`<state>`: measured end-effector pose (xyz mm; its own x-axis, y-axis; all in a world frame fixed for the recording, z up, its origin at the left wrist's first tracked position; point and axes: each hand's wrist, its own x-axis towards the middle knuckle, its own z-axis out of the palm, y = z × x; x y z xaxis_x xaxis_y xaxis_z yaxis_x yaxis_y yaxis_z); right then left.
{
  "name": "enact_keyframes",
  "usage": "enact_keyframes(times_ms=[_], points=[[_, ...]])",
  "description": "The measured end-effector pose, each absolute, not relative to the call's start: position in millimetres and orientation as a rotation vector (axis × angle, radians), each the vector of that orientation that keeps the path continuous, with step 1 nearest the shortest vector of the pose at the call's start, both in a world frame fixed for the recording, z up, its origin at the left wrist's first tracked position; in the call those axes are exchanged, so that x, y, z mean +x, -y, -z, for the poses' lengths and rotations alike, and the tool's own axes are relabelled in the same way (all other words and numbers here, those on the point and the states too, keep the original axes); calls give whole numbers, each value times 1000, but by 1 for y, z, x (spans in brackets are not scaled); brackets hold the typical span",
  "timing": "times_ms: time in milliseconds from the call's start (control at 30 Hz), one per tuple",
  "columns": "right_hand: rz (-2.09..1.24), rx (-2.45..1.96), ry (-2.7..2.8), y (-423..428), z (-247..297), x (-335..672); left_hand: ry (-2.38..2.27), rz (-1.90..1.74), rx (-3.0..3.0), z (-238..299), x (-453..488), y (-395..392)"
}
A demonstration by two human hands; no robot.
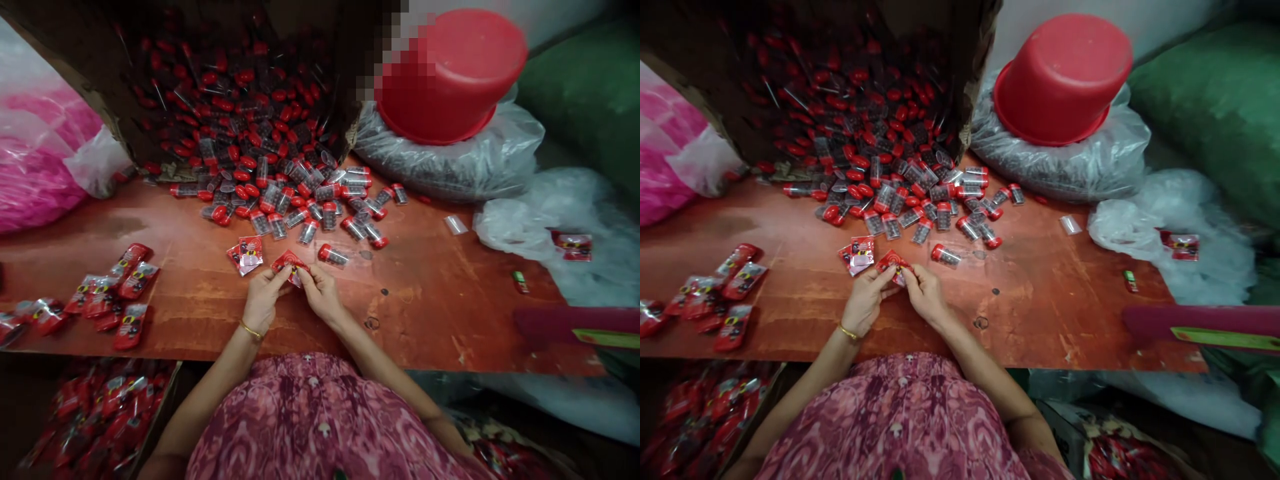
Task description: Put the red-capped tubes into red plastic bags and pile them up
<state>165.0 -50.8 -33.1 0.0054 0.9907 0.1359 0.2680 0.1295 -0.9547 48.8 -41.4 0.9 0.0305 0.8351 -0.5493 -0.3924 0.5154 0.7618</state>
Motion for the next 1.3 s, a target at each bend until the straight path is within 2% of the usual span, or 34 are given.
enact_keyframes(times_ms=[67,200,300,433,633,900,1133,1300], points=[[-840,-1341,1536,48,32,177,-1206,-1018,427,1,46,39],[-294,-1633,1834,39,36,223,-1227,-997,378,2,40,32],[-169,-1772,1982,36,47,251,-1193,-985,351,1,39,29],[-344,-1634,1857,52,53,253,-1170,-970,347,-1,43,28],[-968,-1478,1382,86,23,224,-1198,-963,410,-3,50,30],[-1437,-1465,1205,75,0,212,-1171,-1043,641,0,51,36],[-1507,-1466,1170,72,2,208,-1117,-1035,624,0,49,33],[-1287,-1437,1237,75,2,207,-1164,-1044,564,-1,49,32]])
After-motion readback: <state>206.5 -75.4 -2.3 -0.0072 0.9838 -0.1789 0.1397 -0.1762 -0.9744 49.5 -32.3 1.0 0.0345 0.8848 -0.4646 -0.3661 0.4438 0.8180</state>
